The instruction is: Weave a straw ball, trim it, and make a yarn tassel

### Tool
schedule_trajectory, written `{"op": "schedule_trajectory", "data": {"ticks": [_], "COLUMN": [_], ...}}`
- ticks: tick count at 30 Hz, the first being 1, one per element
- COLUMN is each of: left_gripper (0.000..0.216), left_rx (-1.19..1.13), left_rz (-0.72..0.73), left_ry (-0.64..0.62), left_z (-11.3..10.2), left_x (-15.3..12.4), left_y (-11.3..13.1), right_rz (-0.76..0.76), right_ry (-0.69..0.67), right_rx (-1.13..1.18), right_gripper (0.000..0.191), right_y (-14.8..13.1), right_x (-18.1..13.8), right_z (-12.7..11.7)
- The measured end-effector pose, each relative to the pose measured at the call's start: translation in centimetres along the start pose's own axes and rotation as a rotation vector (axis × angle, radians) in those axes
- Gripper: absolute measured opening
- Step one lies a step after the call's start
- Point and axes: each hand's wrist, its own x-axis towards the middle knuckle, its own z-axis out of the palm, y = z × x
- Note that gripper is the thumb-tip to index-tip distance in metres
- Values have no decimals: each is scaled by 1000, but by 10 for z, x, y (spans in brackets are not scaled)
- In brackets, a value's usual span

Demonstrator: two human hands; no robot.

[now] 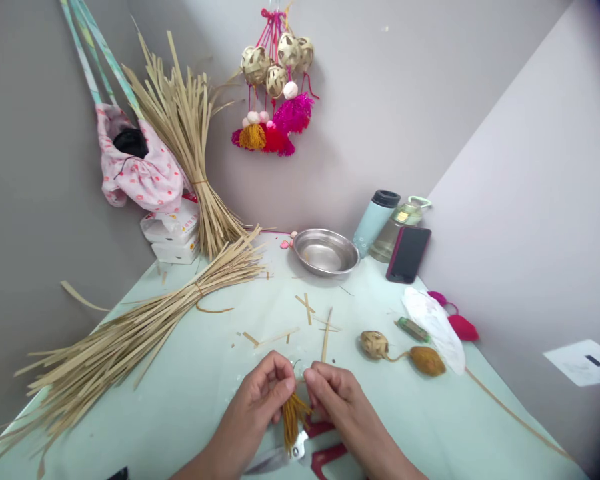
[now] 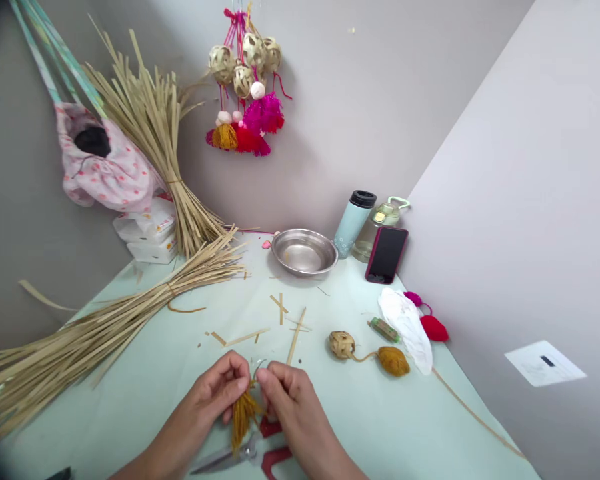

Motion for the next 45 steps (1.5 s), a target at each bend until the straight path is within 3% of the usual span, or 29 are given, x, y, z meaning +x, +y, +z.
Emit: {"op": "schedule_trajectory", "data": {"ticks": [4, 9, 12, 15, 21, 27, 31, 35, 37, 39, 45], "left_gripper": [22, 21, 19, 17, 17, 19, 22, 23, 23, 23, 25], "left_rx": [-23, -86, -100, -108, -115, -147, -176, -156, -153, -156, -105], "left_rz": [-25, -85, -97, -102, -112, -121, -122, -134, -134, -130, -96], "left_ry": [24, 19, 12, 16, 17, 12, 16, 46, 56, 45, -22], "left_z": [1, 2, 2, 1, 0, 2, 2, 0, 0, 0, 2], "left_x": [0, 0, 0, 0, -2, -1, -1, -2, -2, -2, -3], "left_y": [1, 5, 5, 4, 4, 6, 3, 3, 4, 5, 6], "right_rz": [-70, -164, -311, -534, -683, -684, -720, -584, -455, -350, -131], "right_ry": [139, 111, 89, 59, 115, 122, 134, 305, 336, 300, 8], "right_rx": [-4, 69, -178, -509, -831, -1088, -1228, -1330, -1247, -1022, -308], "right_gripper": [37, 19, 14, 31, 40, 40, 29, 25, 23, 21, 30], "right_y": [-3, -7, -4, 2, 9, 15, 16, 15, 11, 5, -10], "right_x": [-1, -4, -6, -8, -8, -10, -9, -4, -2, -2, -6], "right_z": [-1, -2, -4, -5, -5, -5, -4, -13, -19, -21, -8]}}
